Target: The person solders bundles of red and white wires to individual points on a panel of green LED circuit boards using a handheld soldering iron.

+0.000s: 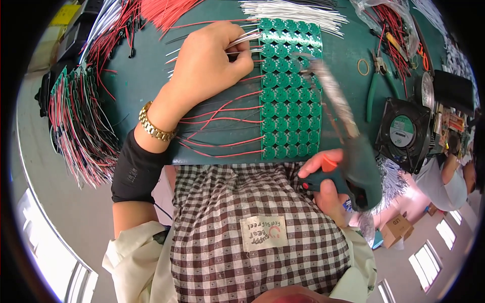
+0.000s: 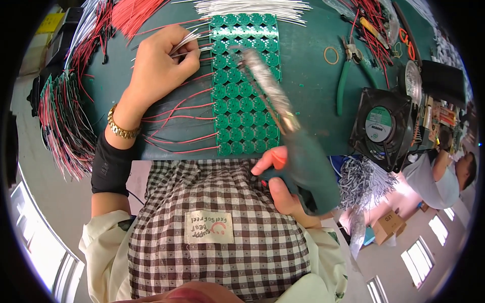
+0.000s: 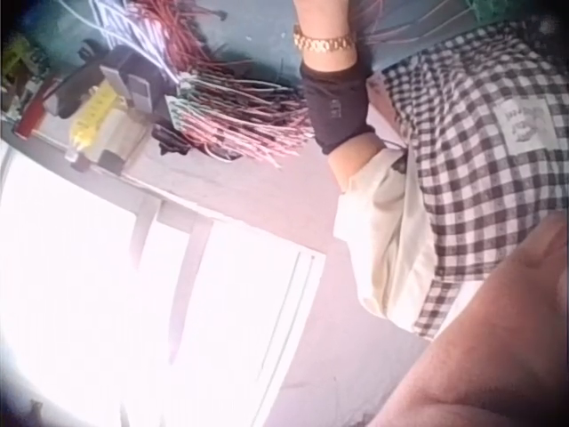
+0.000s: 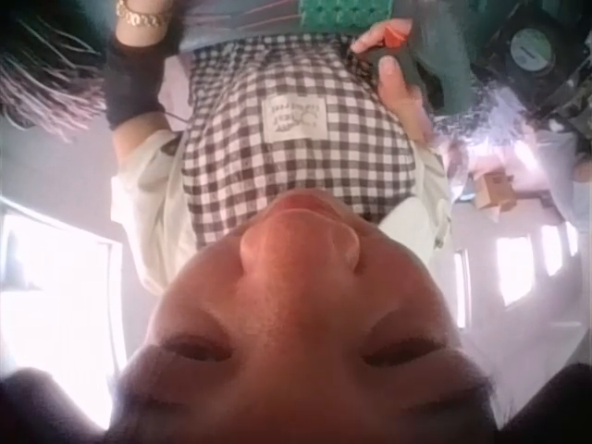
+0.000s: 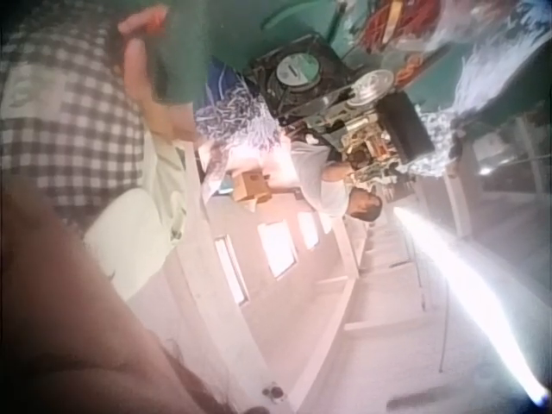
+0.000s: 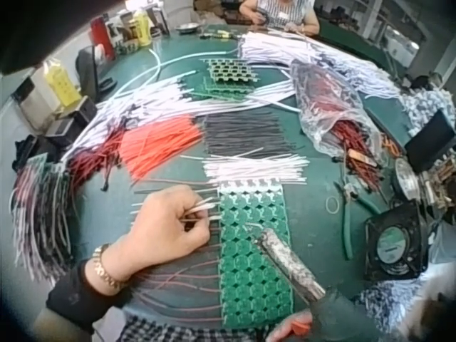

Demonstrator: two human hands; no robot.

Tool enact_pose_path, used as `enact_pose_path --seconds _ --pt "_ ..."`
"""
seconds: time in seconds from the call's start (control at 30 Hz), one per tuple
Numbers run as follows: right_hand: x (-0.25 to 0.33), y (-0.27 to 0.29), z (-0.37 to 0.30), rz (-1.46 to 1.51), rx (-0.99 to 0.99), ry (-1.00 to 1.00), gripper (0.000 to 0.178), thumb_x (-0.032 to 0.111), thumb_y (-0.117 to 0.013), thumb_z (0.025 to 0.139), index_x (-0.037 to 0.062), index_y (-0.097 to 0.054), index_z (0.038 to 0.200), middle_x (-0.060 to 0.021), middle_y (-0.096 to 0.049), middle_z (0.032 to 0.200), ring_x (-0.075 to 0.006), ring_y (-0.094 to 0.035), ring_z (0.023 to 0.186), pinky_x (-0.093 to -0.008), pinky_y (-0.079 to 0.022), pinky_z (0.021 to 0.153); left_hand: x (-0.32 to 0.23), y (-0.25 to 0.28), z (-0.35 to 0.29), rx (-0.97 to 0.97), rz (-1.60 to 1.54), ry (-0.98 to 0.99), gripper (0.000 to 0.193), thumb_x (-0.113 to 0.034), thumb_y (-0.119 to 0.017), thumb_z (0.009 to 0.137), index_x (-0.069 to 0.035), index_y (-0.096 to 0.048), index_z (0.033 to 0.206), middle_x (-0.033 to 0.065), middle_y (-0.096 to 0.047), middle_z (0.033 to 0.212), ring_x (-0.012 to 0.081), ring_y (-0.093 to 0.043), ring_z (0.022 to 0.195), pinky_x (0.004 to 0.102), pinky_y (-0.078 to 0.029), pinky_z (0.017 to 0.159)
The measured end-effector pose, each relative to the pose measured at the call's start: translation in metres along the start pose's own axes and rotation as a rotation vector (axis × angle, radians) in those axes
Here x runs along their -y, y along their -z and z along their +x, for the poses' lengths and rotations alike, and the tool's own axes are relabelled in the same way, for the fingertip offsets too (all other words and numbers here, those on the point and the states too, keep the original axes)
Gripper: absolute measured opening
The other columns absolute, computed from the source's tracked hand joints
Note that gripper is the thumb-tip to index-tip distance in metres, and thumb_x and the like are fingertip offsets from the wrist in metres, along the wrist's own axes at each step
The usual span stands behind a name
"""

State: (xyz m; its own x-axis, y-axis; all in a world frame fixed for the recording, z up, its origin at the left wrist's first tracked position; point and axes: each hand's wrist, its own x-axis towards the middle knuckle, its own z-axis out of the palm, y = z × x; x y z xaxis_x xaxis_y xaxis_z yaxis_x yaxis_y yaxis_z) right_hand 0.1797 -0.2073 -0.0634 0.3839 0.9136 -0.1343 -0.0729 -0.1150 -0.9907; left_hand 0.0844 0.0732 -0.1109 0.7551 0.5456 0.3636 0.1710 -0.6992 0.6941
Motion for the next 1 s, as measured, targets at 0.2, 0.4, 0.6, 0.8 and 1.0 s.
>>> enact_pose_path --seconds 0.2,0.4,0.6,0.8,1.0 --pt "-0.021 -0.017 -0.001 0.121 -0.122 0.017 0.046 0.031 -0.059 0.087 0.0051 -0.038 0.120 -0.0155 -0.055 0.092 -0.0213 -0.059 0.077 -0.0341 -0.051 0.067 0.000 0.001 0.001 0.005 0.000 0.005 0.006 -0.002 -0.063 0.073 -0.001 -0.057 0.074 0.0026 -0.053 0.068 0.0074 -0.047 0.056 0.0216 -0.039 0.051" --pt "-0.034 -0.017 -0.001 0.189 -0.155 0.051 0.046 0.031 -0.060 0.087 0.0037 -0.040 0.119 -0.0144 -0.055 0.091 -0.0196 -0.059 0.072 -0.0323 -0.050 0.063 -0.006 0.003 0.003 0.024 0.030 0.017 0.010 -0.006 -0.063 0.070 0.000 -0.056 0.072 0.0121 -0.056 0.070 0.0290 -0.056 0.062 0.0361 -0.045 0.058" --pt "-0.023 -0.011 -0.001 0.019 -0.082 0.037 0.044 0.030 -0.059 0.088 0.0034 -0.042 0.119 -0.0120 -0.053 0.090 -0.0178 -0.057 0.071 -0.0300 -0.049 0.062 -0.005 0.009 -0.005 -0.012 -0.088 0.015 0.011 -0.008 -0.064 0.072 0.000 -0.061 0.079 0.0090 -0.059 0.085 0.0218 -0.056 0.061 0.0318 -0.047 0.060" --pt "-0.030 -0.011 -0.004 -0.006 -0.072 0.041 0.033 0.019 -0.060 0.084 0.0022 -0.049 0.109 -0.0090 -0.053 0.086 -0.0144 -0.054 0.069 -0.0276 -0.046 0.062 -0.018 0.012 -0.009 0.136 -0.079 0.088 0.013 -0.008 -0.063 0.069 0.000 -0.062 0.079 0.0056 -0.059 0.089 0.0184 -0.055 0.059 0.0306 -0.047 0.059" --pt "-0.035 -0.015 -0.003 0.043 -0.147 0.073 0.020 0.004 -0.061 0.078 -0.0007 -0.057 0.097 -0.0060 -0.058 0.082 -0.0124 -0.055 0.067 -0.0255 -0.046 0.061 -0.016 0.011 -0.009 0.140 -0.024 0.069 0.016 -0.010 -0.063 0.067 -0.001 -0.062 0.079 0.0042 -0.059 0.089 0.0195 -0.055 0.059 0.0313 -0.046 0.058"
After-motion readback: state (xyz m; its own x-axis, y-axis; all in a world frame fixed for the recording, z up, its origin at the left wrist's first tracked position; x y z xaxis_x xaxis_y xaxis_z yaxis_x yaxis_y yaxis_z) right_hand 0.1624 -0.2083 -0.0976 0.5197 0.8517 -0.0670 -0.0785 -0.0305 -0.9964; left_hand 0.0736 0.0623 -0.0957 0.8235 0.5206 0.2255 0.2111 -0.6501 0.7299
